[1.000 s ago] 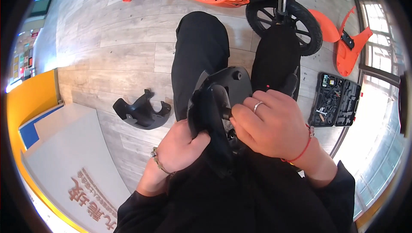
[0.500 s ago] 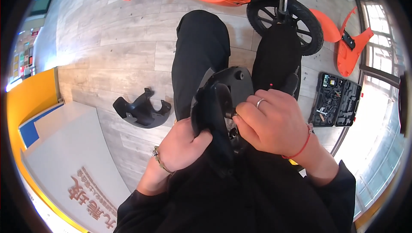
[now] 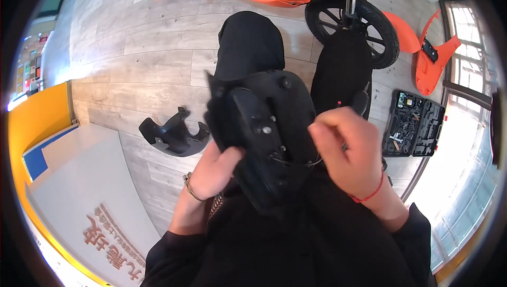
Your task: Repairing the rear light and body panel assembly of an electric scooter using an electric screwdriver.
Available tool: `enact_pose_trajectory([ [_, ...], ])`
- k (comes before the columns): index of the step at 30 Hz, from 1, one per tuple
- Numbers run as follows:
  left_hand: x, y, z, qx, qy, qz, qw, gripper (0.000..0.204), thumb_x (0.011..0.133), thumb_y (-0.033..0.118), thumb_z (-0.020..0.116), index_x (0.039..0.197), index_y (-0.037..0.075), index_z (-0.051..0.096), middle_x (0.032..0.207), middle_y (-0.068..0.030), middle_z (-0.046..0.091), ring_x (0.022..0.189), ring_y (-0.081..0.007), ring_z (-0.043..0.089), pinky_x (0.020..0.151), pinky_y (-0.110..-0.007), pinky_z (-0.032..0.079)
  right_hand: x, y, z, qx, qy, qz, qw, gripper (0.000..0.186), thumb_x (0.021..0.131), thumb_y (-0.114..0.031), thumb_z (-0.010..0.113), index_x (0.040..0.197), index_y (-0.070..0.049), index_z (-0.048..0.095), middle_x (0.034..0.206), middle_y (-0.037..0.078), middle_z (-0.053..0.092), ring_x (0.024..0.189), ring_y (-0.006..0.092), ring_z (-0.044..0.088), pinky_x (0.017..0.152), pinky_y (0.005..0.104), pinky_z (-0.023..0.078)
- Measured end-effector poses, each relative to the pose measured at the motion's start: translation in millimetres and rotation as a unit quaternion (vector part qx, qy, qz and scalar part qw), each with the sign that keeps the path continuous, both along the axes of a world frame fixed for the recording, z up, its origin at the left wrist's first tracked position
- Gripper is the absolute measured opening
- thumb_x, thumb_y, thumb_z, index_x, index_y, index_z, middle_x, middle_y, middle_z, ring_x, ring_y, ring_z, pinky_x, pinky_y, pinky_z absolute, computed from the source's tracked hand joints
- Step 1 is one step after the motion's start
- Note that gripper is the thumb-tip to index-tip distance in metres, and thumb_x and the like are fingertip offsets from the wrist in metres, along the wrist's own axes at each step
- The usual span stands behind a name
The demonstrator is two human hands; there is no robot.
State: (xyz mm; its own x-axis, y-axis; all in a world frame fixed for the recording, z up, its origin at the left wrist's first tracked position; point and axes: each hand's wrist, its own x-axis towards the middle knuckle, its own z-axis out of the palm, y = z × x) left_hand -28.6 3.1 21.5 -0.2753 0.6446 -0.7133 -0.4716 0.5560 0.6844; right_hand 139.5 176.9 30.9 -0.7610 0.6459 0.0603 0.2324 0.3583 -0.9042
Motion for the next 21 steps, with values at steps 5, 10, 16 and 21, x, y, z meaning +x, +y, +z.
enact_pose_trajectory([
  [5, -7.2, -11.6, -20.3, 0.007, -0.085, 0.187, 0.979, 0.043, 0.084, 0.012, 0.049, 0.124, -0.003, 0.057, 0.116, -0.0127, 0.065, 0.108, -0.0249, 0.062, 0.097, -0.037, 0.048, 22.1, 3.0, 4.2, -0.095, 0.072, -0.151, 0.981, 0.004, 0.092, 0.003, 0.06, 0.095, 0.003, 0.061, 0.078, 0.004, 0.061, 0.062, 0.0063, 0.057, 0.057, 0.0195, 0.041],
  [10, -8.5, -14.4, -36.2, 0.192, -0.219, 0.317, 0.902, 0.041, 0.087, 0.018, 0.047, 0.123, 0.001, 0.057, 0.119, -0.0126, 0.066, 0.11, -0.0287, 0.062, 0.1, -0.042, 0.048, 32.2, -18.7, -10.6, -0.165, 0.068, -0.163, 0.97, 0.005, 0.091, 0.001, 0.062, 0.097, 0.002, 0.062, 0.082, 0.004, 0.062, 0.067, 0.0065, 0.058, 0.057, 0.0209, 0.042],
  [16, -7.8, -4.5, -33.8, 0.197, -0.231, 0.354, 0.884, 0.042, 0.088, 0.018, 0.047, 0.126, 0.002, 0.055, 0.126, -0.0136, 0.062, 0.118, -0.0305, 0.058, 0.104, -0.045, 0.043, 7.6, -41.7, -28.6, -0.099, -0.011, 0.018, 0.995, 0.017, 0.083, 0.0, 0.07, 0.099, -0.004, 0.066, 0.084, 0.008, 0.064, 0.066, 0.0189, 0.063, 0.059, 0.0279, 0.049],
  [21, 8.6, 10.4, -27.6, 0.153, -0.246, 0.375, 0.881, 0.048, 0.089, 0.025, 0.047, 0.128, -0.002, 0.053, 0.129, -0.0164, 0.061, 0.121, -0.0318, 0.056, 0.106, -0.045, 0.042, -23.2, -57.5, -35.5, -0.05, 0.042, 0.032, 0.997, 0.02, 0.081, -0.004, 0.073, 0.1, -0.006, 0.067, 0.088, 0.007, 0.064, 0.07, 0.0244, 0.064, 0.06, 0.0332, 0.052],
])
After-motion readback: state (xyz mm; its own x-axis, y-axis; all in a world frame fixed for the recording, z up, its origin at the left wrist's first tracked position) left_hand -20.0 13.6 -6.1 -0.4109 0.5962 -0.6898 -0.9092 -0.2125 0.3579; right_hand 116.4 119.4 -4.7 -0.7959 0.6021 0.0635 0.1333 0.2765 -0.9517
